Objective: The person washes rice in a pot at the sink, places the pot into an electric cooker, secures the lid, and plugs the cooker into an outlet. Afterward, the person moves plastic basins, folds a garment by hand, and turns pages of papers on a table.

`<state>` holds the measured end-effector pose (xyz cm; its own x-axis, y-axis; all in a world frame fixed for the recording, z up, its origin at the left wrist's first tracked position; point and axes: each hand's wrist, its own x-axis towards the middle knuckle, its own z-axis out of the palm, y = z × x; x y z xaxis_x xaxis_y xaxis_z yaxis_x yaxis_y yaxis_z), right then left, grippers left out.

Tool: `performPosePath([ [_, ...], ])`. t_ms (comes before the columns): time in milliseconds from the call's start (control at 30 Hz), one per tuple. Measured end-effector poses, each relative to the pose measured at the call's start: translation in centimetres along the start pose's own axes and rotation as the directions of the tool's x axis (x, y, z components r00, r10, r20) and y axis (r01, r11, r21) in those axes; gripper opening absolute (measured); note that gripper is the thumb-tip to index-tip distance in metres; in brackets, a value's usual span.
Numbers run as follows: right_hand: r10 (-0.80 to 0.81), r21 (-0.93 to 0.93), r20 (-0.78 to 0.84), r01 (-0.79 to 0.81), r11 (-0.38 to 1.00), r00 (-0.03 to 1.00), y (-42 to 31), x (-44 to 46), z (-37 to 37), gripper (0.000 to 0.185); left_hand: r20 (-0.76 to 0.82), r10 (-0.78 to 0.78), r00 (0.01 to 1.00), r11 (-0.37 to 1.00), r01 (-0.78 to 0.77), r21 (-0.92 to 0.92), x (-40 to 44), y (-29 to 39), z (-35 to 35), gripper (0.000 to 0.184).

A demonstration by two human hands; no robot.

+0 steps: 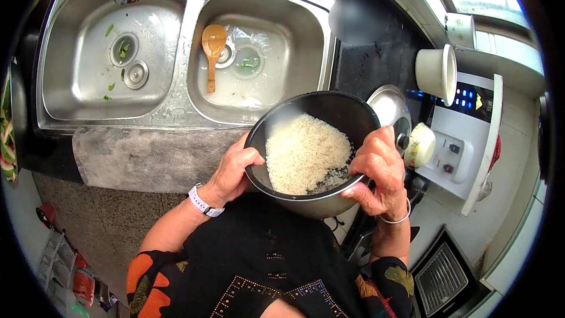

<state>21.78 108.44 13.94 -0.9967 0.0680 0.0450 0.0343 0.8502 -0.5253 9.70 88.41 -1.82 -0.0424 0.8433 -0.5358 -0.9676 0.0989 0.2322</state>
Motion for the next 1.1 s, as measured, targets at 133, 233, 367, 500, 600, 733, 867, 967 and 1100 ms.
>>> performPosePath([
  [133, 0.005, -0.003, -0.004, -0.005, 1.0, 1.0, 0.05, -0.02, 0.05, 0.044, 0.004, 0.008, 1.0, 1.0, -0.008, -0.005, 0.17, -0.25, -0.28, 0.066],
  [233, 0.001, -0.008, 0.004, -0.001, 1.0, 1.0, 0.08, 0.05, 0.02, 0.044, 0.005, 0.011, 1.0, 1.0, -0.011, -0.01, 0.19, -0.29, -0.38, 0.066],
  [367, -0.001, -0.004, -0.004, 0.001, 1.0, 1.0, 0.04, 0.21, 0.09, 0.044, -0.006, 0.009, 1.0, 1.0, -0.009, -0.023, 0.07, 0.03, 0.06, 0.066],
  [500, 0.0, -0.003, 0.002, 0.0, 1.0, 1.0, 0.06, 0.29, 0.09, 0.043, -0.013, -0.019, 1.0, 0.999, 0.019, -0.029, 0.04, 0.15, -0.05, 0.066],
  [600, 0.008, 0.0, 0.004, -0.008, 1.0, 1.0, 0.02, 0.34, 0.15, 0.043, -0.009, -0.016, 1.0, 0.999, 0.016, -0.034, 0.04, 0.11, -0.12, 0.066],
  [733, -0.004, -0.003, 0.001, 0.004, 1.0, 1.0, 0.12, 0.47, 0.18, 0.044, 0.004, -0.005, 1.0, 0.999, 0.006, -0.032, 0.14, 0.0, -0.3, 0.066],
  [867, -0.004, -0.005, 0.005, 0.004, 1.0, 1.0, 0.14, 0.57, 0.17, 0.044, 0.03, 0.0, 1.0, 0.999, -0.002, 0.042, 0.32, -0.11, -0.7, 0.069],
  [967, -0.006, -0.005, 0.004, 0.006, 1.0, 1.0, 0.19, 0.66, 0.21, 0.044, 0.028, 0.001, 1.0, 0.999, -0.002, 0.038, 0.32, -0.05, -0.62, 0.07],
  [1100, -0.002, 0.001, 0.01, 0.002, 1.0, 1.0, 0.28, 0.67, 0.27, 0.044, 0.024, -0.026, 0.999, 0.999, 0.025, 0.037, 0.29, 0.05, -0.8, 0.07],
])
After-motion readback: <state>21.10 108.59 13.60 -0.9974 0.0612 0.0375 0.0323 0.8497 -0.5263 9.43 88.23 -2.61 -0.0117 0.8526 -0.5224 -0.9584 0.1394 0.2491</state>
